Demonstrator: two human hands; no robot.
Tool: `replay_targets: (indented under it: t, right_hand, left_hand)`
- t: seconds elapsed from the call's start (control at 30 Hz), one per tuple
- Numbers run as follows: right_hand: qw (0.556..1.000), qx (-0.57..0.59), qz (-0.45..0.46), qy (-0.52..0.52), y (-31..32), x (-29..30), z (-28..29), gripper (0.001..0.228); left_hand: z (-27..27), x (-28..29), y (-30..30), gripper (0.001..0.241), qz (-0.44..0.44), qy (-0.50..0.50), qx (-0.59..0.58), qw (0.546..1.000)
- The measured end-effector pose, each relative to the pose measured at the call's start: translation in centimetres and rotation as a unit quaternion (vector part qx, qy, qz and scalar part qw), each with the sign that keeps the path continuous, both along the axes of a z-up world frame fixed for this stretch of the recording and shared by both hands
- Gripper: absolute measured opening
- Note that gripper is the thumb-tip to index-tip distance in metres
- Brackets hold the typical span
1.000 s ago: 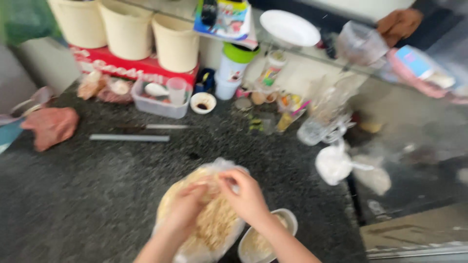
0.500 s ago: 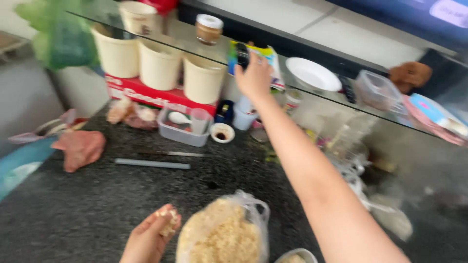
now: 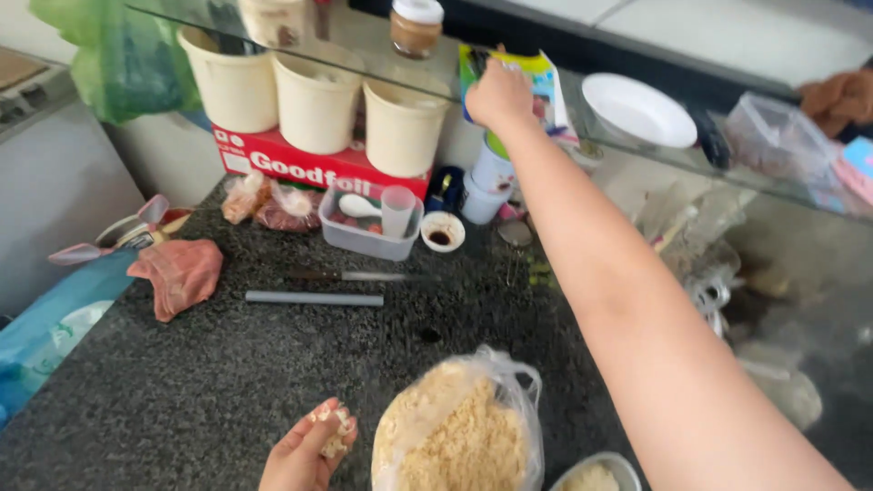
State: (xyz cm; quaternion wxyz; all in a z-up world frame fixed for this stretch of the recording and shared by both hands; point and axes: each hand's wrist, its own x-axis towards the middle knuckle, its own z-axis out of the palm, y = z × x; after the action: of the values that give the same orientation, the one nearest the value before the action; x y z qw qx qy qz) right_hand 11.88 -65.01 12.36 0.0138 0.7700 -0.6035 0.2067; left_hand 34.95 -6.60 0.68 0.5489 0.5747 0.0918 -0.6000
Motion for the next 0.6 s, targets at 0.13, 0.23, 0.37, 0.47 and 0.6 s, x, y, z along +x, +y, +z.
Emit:
replay_targets:
  t: [0.13,0.23,0.37,0.47,0.6]
  right_hand:
    - [0.998,0.002,-0.049,-0.042,8.9,-1.8,3.2,0.043]
    - [0.975,-0.177,0.024,-0.135,19.5,-6.1,4.0,0.043]
    - [0.969,-0.126,0.048,-0.207,34.4,-14.1,2.5,0.049]
    - [0.978,-0.052,-0.028,-0.198,44.3,-20.8,-1.1,0.049]
    - [0.959,0.063,-0.204,-0.185,58.0,-30.7,-8.3,0.06]
  left_hand:
    - [1.3,-0.8,1.7,0.035,-0.026,-0.008,0.036,0.999]
    - [3.2,-2.0,3.2,0.034,-0.051,-0.016,0.045,0.998]
    - [4.6,-4.8,4.8,0.033,-0.093,-0.02,0.044,0.995]
    - [4.7,-7.8,5.1,0.033,-0.124,-0.02,0.055,0.991]
    - [5.0,-12.8,5.3,0.036,-0.162,-0.004,0.062,0.985]
